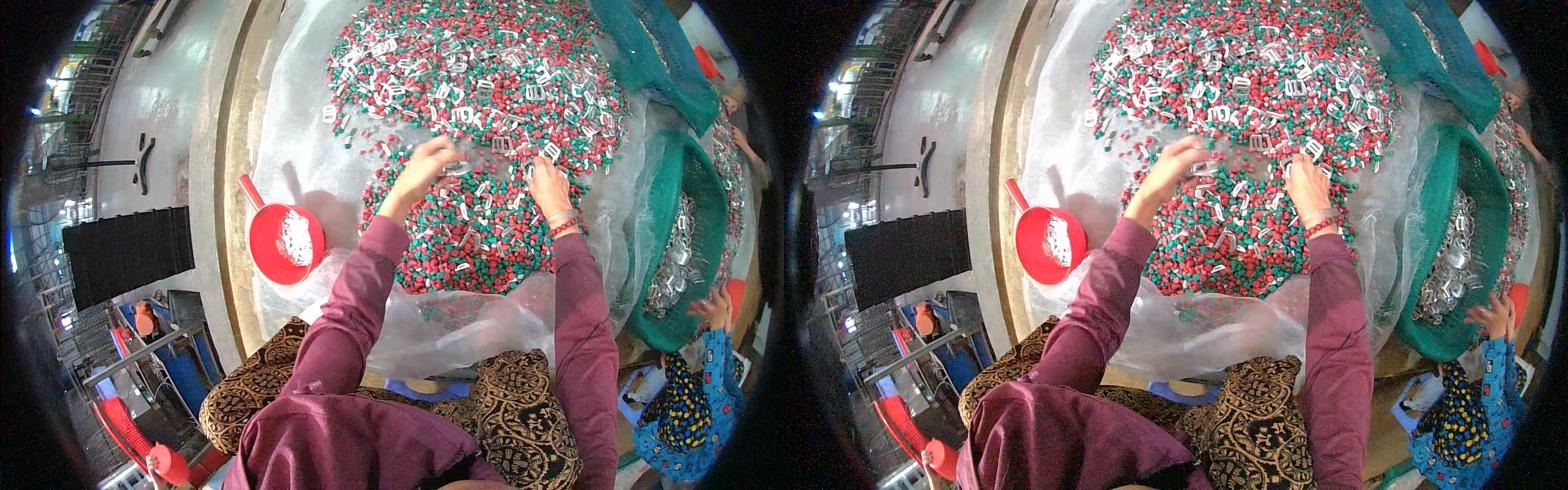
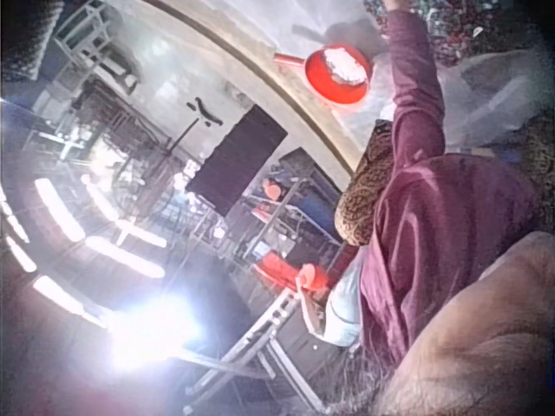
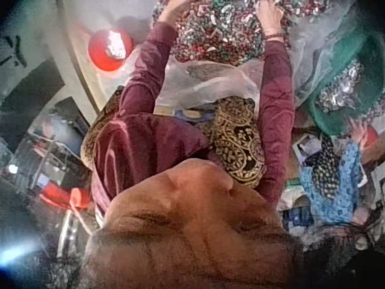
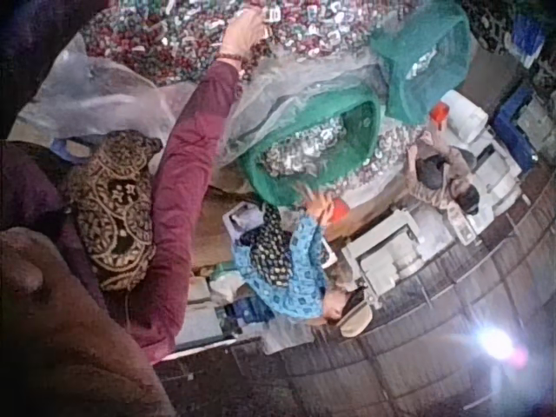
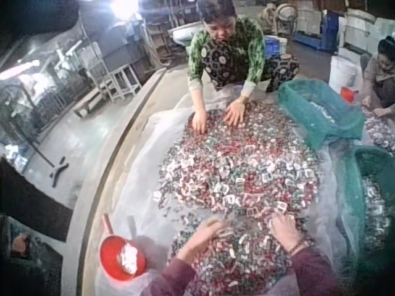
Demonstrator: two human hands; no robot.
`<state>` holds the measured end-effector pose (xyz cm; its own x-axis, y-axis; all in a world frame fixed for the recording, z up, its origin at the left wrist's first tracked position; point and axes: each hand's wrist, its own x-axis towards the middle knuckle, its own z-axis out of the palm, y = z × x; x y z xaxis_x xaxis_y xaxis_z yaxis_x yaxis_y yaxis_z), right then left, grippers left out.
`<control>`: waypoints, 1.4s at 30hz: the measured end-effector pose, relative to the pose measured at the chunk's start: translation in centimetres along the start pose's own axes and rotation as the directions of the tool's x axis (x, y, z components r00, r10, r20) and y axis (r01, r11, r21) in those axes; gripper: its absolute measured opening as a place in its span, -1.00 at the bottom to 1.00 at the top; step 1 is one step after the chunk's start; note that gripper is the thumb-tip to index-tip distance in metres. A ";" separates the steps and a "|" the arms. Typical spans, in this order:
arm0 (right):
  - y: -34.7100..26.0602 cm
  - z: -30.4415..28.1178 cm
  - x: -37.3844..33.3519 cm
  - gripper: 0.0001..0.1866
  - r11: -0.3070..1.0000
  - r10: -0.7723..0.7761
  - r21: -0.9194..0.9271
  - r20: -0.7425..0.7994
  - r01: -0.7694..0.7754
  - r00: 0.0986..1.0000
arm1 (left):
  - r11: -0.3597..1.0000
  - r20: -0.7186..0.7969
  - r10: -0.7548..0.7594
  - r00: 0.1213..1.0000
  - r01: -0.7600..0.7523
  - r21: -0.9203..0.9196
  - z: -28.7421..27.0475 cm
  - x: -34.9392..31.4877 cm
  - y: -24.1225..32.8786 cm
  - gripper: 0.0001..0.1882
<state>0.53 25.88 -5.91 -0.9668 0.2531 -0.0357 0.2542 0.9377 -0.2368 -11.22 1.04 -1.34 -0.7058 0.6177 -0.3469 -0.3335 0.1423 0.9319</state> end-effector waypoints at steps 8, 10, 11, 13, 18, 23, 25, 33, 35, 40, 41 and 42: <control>-2.8 -4.9 -4.7 -0.77 -0.104 0.193 0.907 0.420 -0.407 0.887 | 0.980 -0.049 -0.102 0.994 0.092 -0.177 -4.9 -1.1 -0.2 -0.66; -3.0 -5.3 -7.3 -0.76 -0.481 0.063 0.798 0.444 -0.363 0.894 | 0.833 -0.086 0.126 0.988 -0.058 0.551 -5.1 0.1 -3.0 -0.65; -3.0 -5.0 -8.6 -0.76 -0.631 -0.049 0.710 0.365 -0.312 0.930 | 0.558 -0.042 0.231 0.972 -0.097 0.824 -5.0 0.5 -4.3 -0.64; -2.8 -5.0 -11.0 -0.78 -0.698 -0.026 0.682 0.279 -0.218 0.960 | 0.377 -0.105 0.185 0.977 0.028 0.926 -3.4 0.7 -5.3 -0.67; -1.7 -5.3 -12.3 -0.59 -0.693 0.005 0.693 0.278 -0.198 0.960 | 0.569 -0.040 0.181 0.983 -0.072 0.819 -2.1 0.3 -2.7 -0.68; -3.4 -3.8 -11.2 -0.45 -0.724 -0.148 0.633 0.247 -0.276 0.958 | 0.984 0.092 0.082 0.992 -0.067 -0.164 1.6 -3.8 4.4 -0.84; -5.9 -3.3 -10.8 -0.38 -0.865 -0.233 0.387 0.254 -0.319 0.939 | 0.973 0.180 0.112 0.977 -0.071 -0.220 3.5 -4.9 5.6 -0.77; -8.0 -6.2 -13.1 -0.53 -0.231 0.161 0.971 -0.021 0.058 0.987 | 0.314 0.553 0.450 0.701 -0.704 0.637 15.0 -7.0 5.5 -0.69; -6.6 -6.6 -13.2 -0.50 0.048 0.200 0.986 -0.166 0.159 0.966 | 0.262 0.588 0.444 0.676 -0.725 0.637 16.1 -7.2 5.9 -0.67; -3.1 -6.9 -13.6 -0.60 -0.907 0.021 0.420 0.141 -0.041 0.990 | 0.370 0.393 0.693 0.604 -0.766 0.525 18.6 -6.7 10.5 -0.76; -2.0 -7.6 -13.8 -0.58 -0.983 -0.178 -0.061 0.125 -0.172 0.976 | 0.432 0.316 0.693 0.647 -0.725 0.537 18.7 -6.5 11.1 -0.77; -1.9 -10.1 -13.8 -0.49 -0.992 -0.056 0.096 0.269 -0.084 0.962 | 0.543 0.176 0.696 0.696 -0.671 0.505 18.2 -5.8 11.0 -0.75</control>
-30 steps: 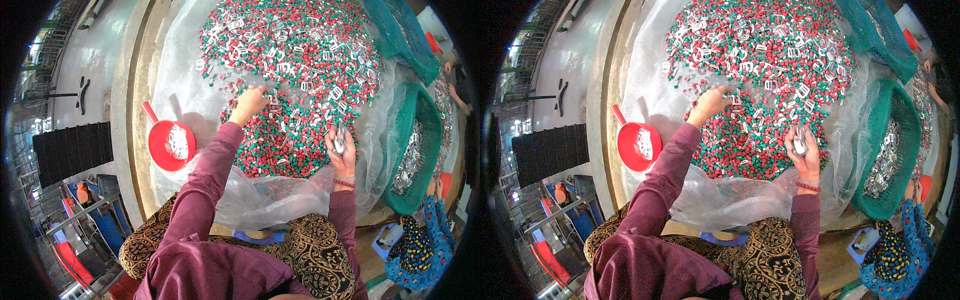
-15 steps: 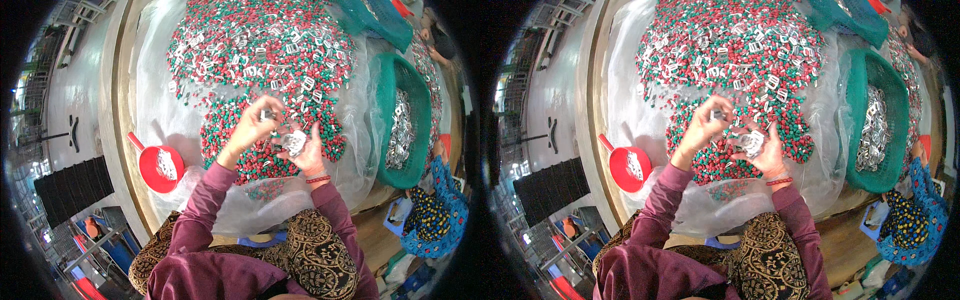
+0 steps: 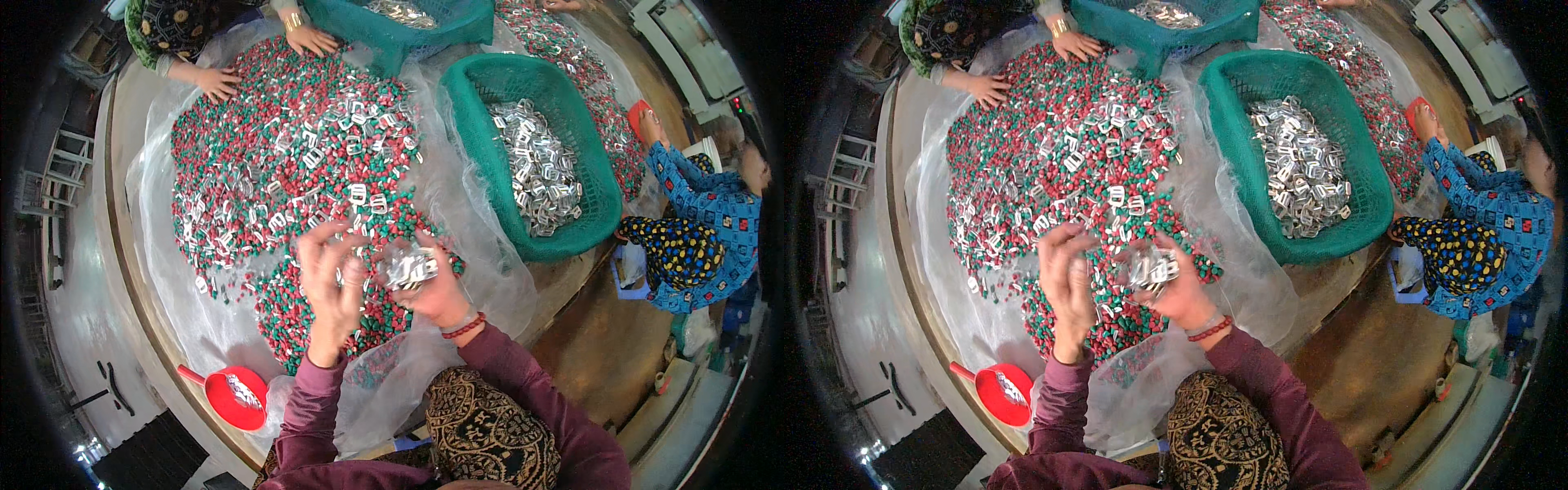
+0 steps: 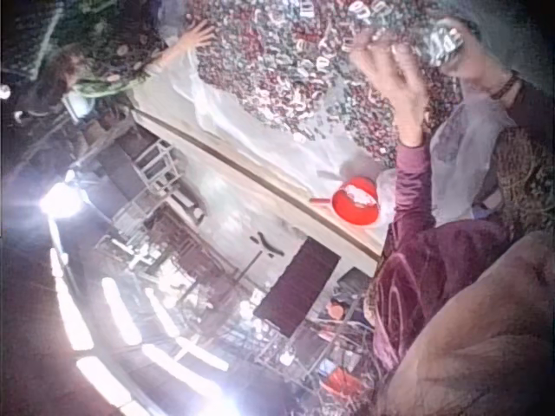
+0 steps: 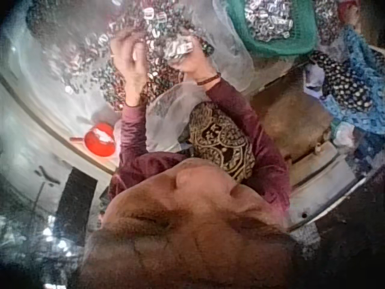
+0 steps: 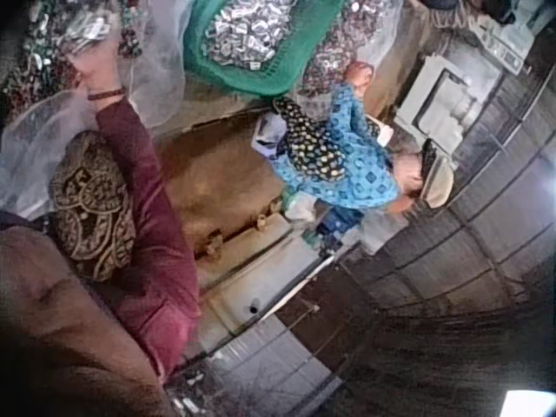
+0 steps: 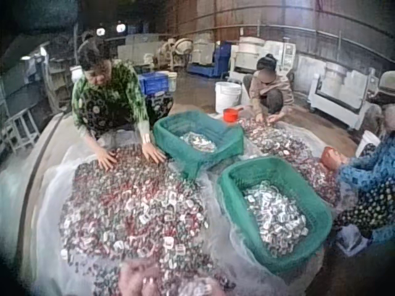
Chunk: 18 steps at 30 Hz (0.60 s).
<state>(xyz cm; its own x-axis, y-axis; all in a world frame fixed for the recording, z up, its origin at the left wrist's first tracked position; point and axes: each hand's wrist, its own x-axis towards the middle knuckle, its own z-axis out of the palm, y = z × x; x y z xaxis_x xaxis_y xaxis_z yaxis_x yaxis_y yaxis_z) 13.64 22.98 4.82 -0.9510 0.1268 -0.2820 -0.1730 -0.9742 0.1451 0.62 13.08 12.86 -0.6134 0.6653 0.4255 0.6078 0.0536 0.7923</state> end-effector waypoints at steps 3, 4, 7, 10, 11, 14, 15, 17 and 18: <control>-4.5 4.4 -1.4 -0.56 0.980 -0.191 0.079 0.087 0.184 0.978 | 0.983 -0.070 -0.165 0.984 0.158 -0.088 -1.5 1.5 -0.8 -0.64; -6.8 5.5 -2.2 -0.58 0.956 -0.288 0.115 0.206 0.269 0.935 | 0.980 -0.074 -0.169 0.983 0.160 -0.118 -2.1 1.4 -1.3 -0.62; -13.7 7.8 -4.6 -0.39 0.832 -0.545 0.231 0.172 0.504 0.821 | 0.975 -0.054 -0.222 0.974 0.222 0.003 -4.3 0.5 -3.4 -0.71; -20.7 5.4 -7.6 -0.48 0.320 -0.944 -0.551 -0.113 0.771 0.311 | 0.943 -0.044 -0.328 0.944 0.330 0.048 -4.5 0.3 -7.2 -0.81; -21.1 5.7 -8.5 -0.48 0.188 -0.977 -0.751 -0.211 0.633 0.039 | 0.952 -0.046 -0.293 0.955 0.296 0.079 -4.2 0.4 -9.4 -0.81; -28.5 -1.6 -13.1 -0.50 -0.401 -0.911 -0.915 0.394 0.035 -0.123 | 0.934 0.014 -0.322 0.947 0.315 0.171 -3.5 0.7 -14.8 -0.81; -24.0 1.5 -9.6 -0.53 -0.486 -0.871 -0.871 0.476 0.073 -0.123 | 0.930 0.054 -0.311 0.949 0.291 0.226 -3.3 0.5 -16.8 -0.81; -14.3 7.6 -2.5 -0.60 -0.587 -0.802 -0.781 0.597 0.212 -0.021 | 0.872 0.130 -0.298 0.946 0.215 0.439 -1.7 -0.7 -21.4 -0.70; -12.2 8.0 0.0 -0.66 -0.602 -0.741 -0.772 0.636 0.205 0.216 | 0.840 0.153 -0.250 0.956 0.135 0.526 -0.5 -1.4 -23.0 -0.67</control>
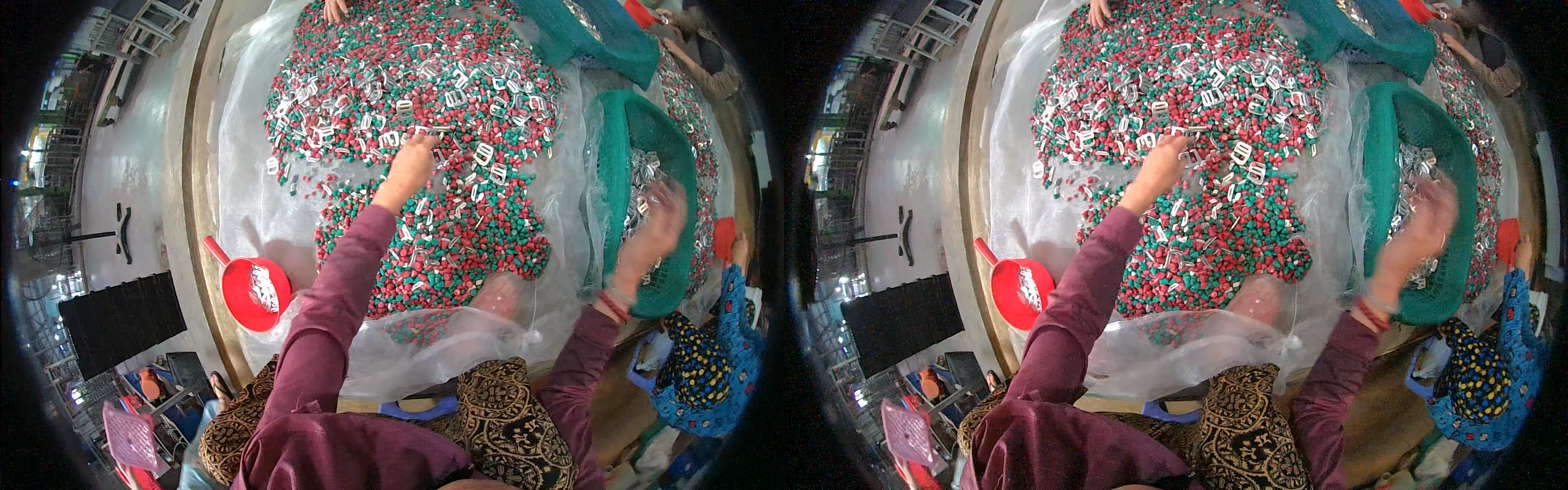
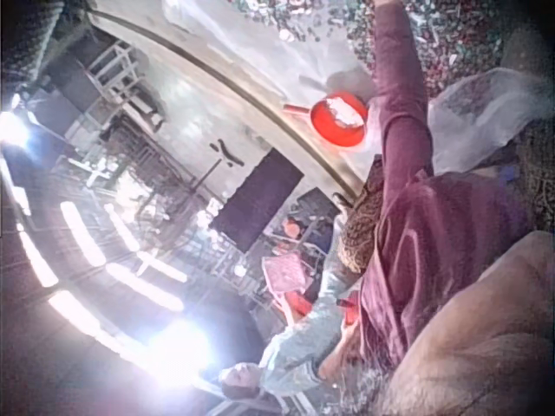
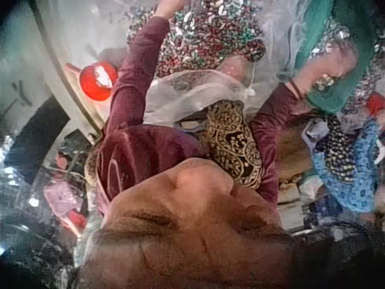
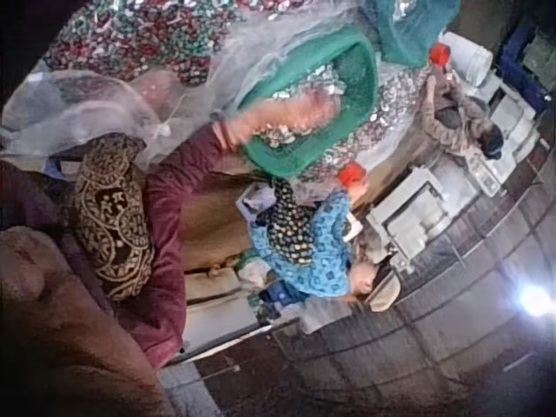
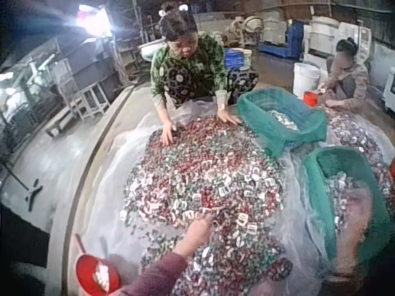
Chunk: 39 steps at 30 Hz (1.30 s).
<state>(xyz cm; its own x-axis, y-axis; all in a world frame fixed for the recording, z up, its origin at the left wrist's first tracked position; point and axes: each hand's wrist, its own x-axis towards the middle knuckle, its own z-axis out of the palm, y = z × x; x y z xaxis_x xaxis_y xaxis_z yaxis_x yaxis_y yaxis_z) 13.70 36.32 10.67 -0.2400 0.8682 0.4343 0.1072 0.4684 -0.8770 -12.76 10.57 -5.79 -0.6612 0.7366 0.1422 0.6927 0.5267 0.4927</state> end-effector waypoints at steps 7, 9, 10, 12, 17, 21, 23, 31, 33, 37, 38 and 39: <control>8.1 16.1 -8.2 -0.30 0.766 0.022 -0.371 0.831 0.525 0.555 | 0.998 0.208 -0.059 0.976 0.050 0.048 3.0 -2.8 4.6 -0.56; 9.5 15.9 -9.3 -0.36 0.729 0.214 -0.480 0.836 0.487 0.505 | 0.967 0.200 -0.169 0.965 0.201 -0.155 0.8 -4.2 5.2 -0.62; 9.9 15.8 -10.2 -0.42 0.704 0.141 -0.445 0.851 0.554 0.505 | 0.904 0.249 -0.259 0.933 0.325 -0.276 -1.1 -4.8 5.2 -0.66; 9.0 15.6 -12.4 -0.59 0.706 0.066 -0.391 0.867 0.591 0.494 | 0.691 0.270 -0.335 0.903 0.430 -0.581 -2.8 -6.8 2.1 -0.71; 6.6 13.8 -15.9 -0.82 0.857 -0.048 -0.203 0.883 0.473 0.466 | -0.367 0.474 -0.356 0.805 0.346 -0.863 -7.1 -10.3 -0.8 -0.79; 5.6 12.9 -16.5 -0.78 0.957 0.248 -0.154 0.871 -0.245 0.423 | -0.610 0.536 -0.162 0.828 0.343 -0.714 -7.9 -8.8 -1.2 -0.75; 3.8 12.7 -16.3 -0.76 0.562 0.468 -0.126 0.863 -0.817 0.189 | -0.130 0.487 -0.277 0.828 0.470 -0.873 -7.1 -6.0 -1.1 -0.73; 1.7 11.7 -14.6 -0.82 0.717 0.456 -0.152 0.840 -0.680 0.293 | 0.943 -0.114 -0.018 0.993 0.055 0.330 0.8 4.0 -1.4 -0.80; 2.7 11.2 -14.2 -0.86 0.917 0.359 -0.202 0.793 -0.344 0.493 | 0.931 -0.007 -0.105 0.994 0.101 0.351 1.4 3.8 -0.8 -0.81; 2.0 9.9 -13.7 -0.89 0.736 0.461 -0.074 0.782 -0.673 0.419 | 0.964 0.284 -0.201 0.938 0.139 0.226 0.3 0.9 0.8 -0.81; 1.8 9.7 -13.9 -0.88 0.626 0.491 -0.013 0.784 -0.780 0.380 | 0.972 0.327 -0.180 0.928 0.118 0.202 0.1 -0.7 0.8 -0.80; 1.4 9.5 -13.9 -0.87 0.504 0.508 0.051 0.790 -0.862 0.344 | 0.980 0.363 -0.155 0.919 0.096 0.176 -0.4 -1.9 0.8 -0.78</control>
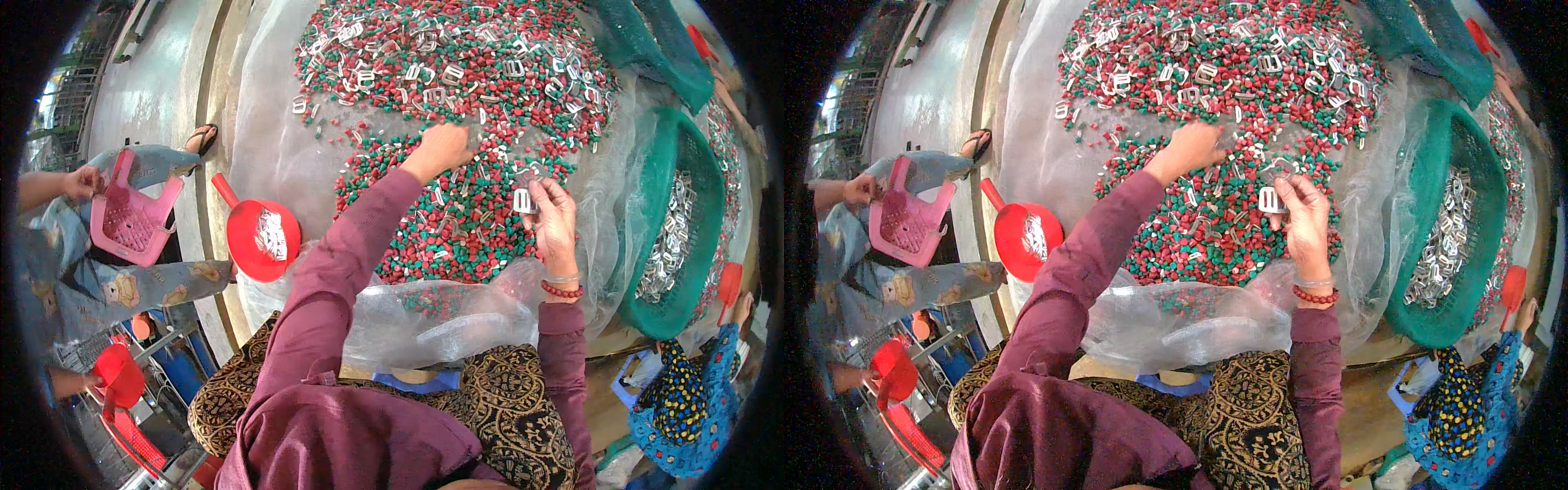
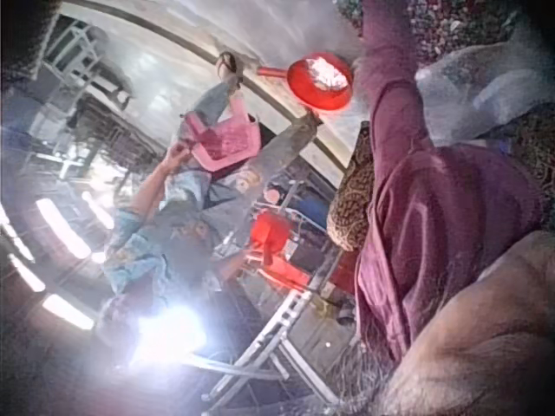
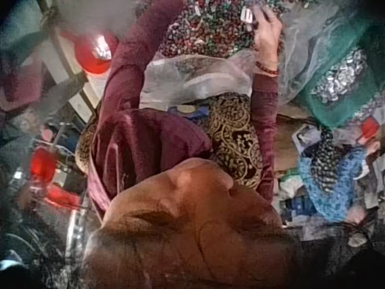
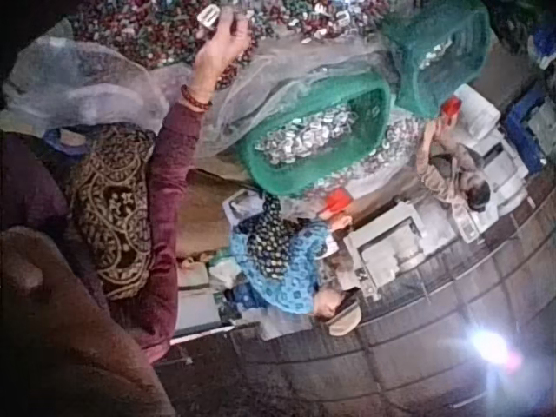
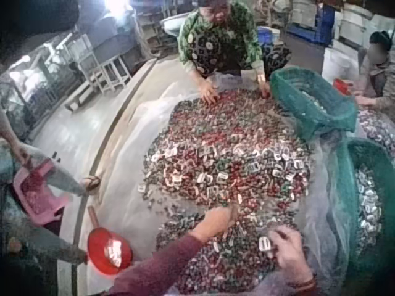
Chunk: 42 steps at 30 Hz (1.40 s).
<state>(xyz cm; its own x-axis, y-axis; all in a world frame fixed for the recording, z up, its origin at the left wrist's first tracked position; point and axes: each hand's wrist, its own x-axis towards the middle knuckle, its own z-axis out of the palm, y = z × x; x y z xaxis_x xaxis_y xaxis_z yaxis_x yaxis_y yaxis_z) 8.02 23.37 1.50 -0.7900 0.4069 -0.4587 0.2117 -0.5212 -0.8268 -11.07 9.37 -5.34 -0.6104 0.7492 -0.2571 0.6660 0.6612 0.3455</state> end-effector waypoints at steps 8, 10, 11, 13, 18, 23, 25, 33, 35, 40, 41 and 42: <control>0.9 0.6 -1.5 -0.84 0.786 0.081 0.557 0.339 -0.269 0.937 | 0.886 -0.053 -0.206 0.977 0.163 -0.433 -3.0 -8.4 -2.8 -0.66; 2.2 -0.1 -1.1 -0.81 0.723 -0.067 0.641 0.439 -0.260 0.896 | 0.921 -0.114 -0.148 0.982 0.095 -0.377 -3.2 -8.9 -3.1 -0.67; 2.3 -0.7 -0.9 -0.78 0.746 -0.032 0.613 0.420 -0.258 0.907 | 0.900 -0.153 -0.163 0.975 0.083 -0.427 -3.6 -8.6 -3.3 -0.67; 2.4 -0.2 -1.6 -0.68 0.776 0.063 0.569 0.362 -0.274 0.930 | 0.843 -0.196 -0.194 0.961 0.062 -0.534 -4.1 -8.5 -3.2 -0.65; 1.7 2.4 -1.9 -0.37 0.597 0.100 0.692 0.438 -0.406 0.894 | 0.928 -0.069 -0.222 0.973 0.188 -0.322 -3.2 -7.2 -3.4 -0.52; 1.8 3.4 -2.3 -0.21 0.557 0.078 0.728 0.433 -0.399 0.898 | 0.978 0.054 -0.165 0.985 0.171 -0.122 -0.9 -7.5 -0.5 -0.43; 2.0 3.5 -2.2 -0.21 0.549 0.087 0.742 0.407 -0.385 0.909 | 0.977 -0.008 -0.140 0.990 0.137 -0.162 -0.1 -7.4 -0.6 -0.49; 6.7 -1.6 -1.0 -0.52 0.272 0.249 0.841 0.408 -0.468 0.878 | 0.904 -0.192 -0.040 0.981 -0.047 -0.424 -3.6 -8.2 -0.4 -0.61; 7.5 -1.2 -1.6 -0.57 0.458 0.224 0.718 0.477 -0.524 0.850 | 0.894 -0.176 0.051 0.983 -0.124 -0.431 -6.6 -10.0 2.0 -0.76; 4.8 0.8 -3.5 -0.54 0.457 0.225 0.762 0.400 -0.458 0.889 | 0.926 -0.094 0.340 0.936 -0.351 -0.138 -8.3 -12.4 11.7 -0.56; 3.6 1.2 -3.7 -0.54 0.451 0.212 0.785 0.369 -0.425 0.905 | 0.914 -0.172 0.367 0.914 -0.389 -0.117 -8.9 -13.0 13.1 -0.50; 2.8 1.3 -4.0 -0.54 0.444 0.199 0.809 0.330 -0.385 0.923 | 0.897 -0.246 0.397 0.884 -0.430 -0.097 -9.4 -13.3 14.1 -0.43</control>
<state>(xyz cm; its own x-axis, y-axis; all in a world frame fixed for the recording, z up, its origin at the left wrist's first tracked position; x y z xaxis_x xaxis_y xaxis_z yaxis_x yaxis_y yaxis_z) 11.01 19.27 1.42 -0.8769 0.0238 -0.4801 -0.0670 -0.9951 0.0730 2.39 8.39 11.44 -0.3806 0.9152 0.1324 0.8189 0.2671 0.5079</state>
